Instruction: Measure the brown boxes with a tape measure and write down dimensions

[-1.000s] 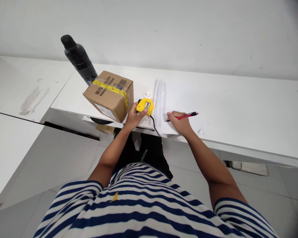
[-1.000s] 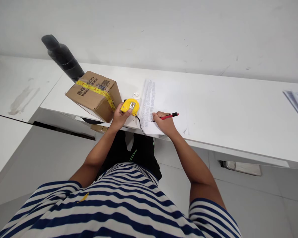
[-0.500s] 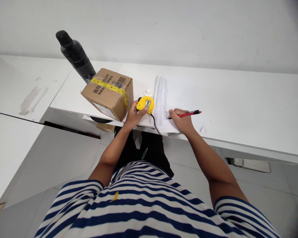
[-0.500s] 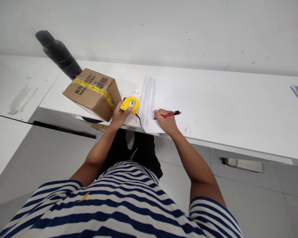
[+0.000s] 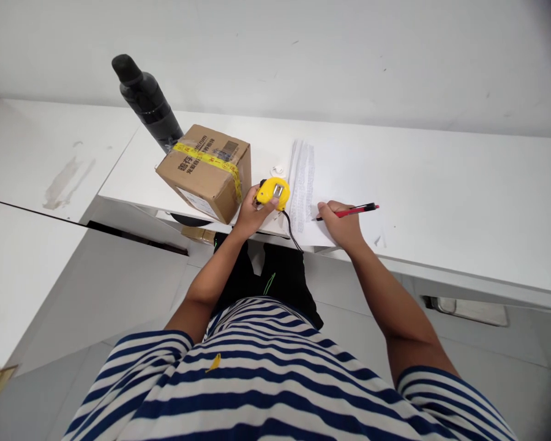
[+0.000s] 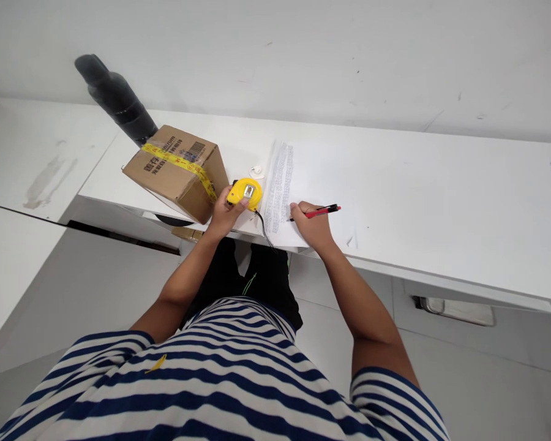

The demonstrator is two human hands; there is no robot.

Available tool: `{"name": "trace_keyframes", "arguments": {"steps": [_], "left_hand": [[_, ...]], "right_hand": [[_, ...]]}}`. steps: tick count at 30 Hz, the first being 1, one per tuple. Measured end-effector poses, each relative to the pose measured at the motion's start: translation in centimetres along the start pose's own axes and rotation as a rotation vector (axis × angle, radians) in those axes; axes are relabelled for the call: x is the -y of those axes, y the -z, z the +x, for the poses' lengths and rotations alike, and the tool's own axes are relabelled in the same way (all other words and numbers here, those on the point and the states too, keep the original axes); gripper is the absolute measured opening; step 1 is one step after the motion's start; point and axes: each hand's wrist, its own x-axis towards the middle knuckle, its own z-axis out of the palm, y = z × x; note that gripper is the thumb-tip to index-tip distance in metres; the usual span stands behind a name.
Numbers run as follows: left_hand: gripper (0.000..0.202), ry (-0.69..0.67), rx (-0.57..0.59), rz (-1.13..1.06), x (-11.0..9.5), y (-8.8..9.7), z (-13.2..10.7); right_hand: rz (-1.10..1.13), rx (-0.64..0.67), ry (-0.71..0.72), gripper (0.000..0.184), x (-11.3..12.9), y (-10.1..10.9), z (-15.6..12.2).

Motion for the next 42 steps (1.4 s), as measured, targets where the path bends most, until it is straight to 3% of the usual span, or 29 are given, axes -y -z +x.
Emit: {"name": "trace_keyframes", "arguments": {"steps": [8,10,13,16,19,22,24,27,30,33,36,39,42], "left_hand": [[0.073,-0.001,0.038,-0.016,-0.1,0.0,-0.5],[0.075,-0.010,0.043,-0.011,-0.3,-0.1,-0.7],[0.077,-0.032,0.067,-0.016,-1.1,-0.4,-1.5],[0.079,-0.050,0.129,0.008,-2.8,-0.2,-3.2],[0.081,-0.121,0.219,0.065,-5.3,0.6,-5.4],[0.080,-0.255,0.321,0.120,-7.9,1.7,-6.9],[0.078,-0.350,0.352,0.207,-9.5,2.6,-7.2],[0.090,-0.345,0.299,0.359,-11.3,4.0,-7.5],[0.091,-0.181,0.226,0.346,-12.5,5.5,-8.4],[0.073,0.022,0.306,0.234,-13.4,6.8,-9.4],[0.061,0.106,0.342,0.266,-15.1,8.1,-9.9],[0.054,0.091,0.347,0.313,-17.9,10.3,-8.7],[0.044,0.052,0.239,0.308,-20.8,13.6,-4.9]], "right_hand": [[0.008,0.068,0.020,0.040,-0.4,0.0,-0.1],[-0.029,0.027,0.016,0.039,-0.4,-0.1,-0.1],[-0.207,-0.123,0.082,0.036,-0.6,-0.3,0.4],[-0.424,-0.127,0.147,0.040,-0.6,-0.2,1.2],[-0.238,0.014,0.187,0.055,0.5,0.2,0.6],[0.179,0.400,0.305,0.076,3.2,0.1,-1.7],[0.287,0.519,0.372,0.080,5.3,-0.5,-3.4],[0.253,0.315,0.488,0.058,8.0,-1.9,-5.1],[0.155,0.139,0.647,0.050,9.7,-3.0,-5.7],[0.003,0.134,0.810,0.048,11.0,-3.4,-6.2],[-0.093,0.184,0.957,0.047,11.7,-3.4,-6.5],[-0.100,0.112,1.022,0.049,11.3,-3.2,-6.4],[-0.091,-0.147,0.930,0.052,9.8,-2.7,-5.5]]}}
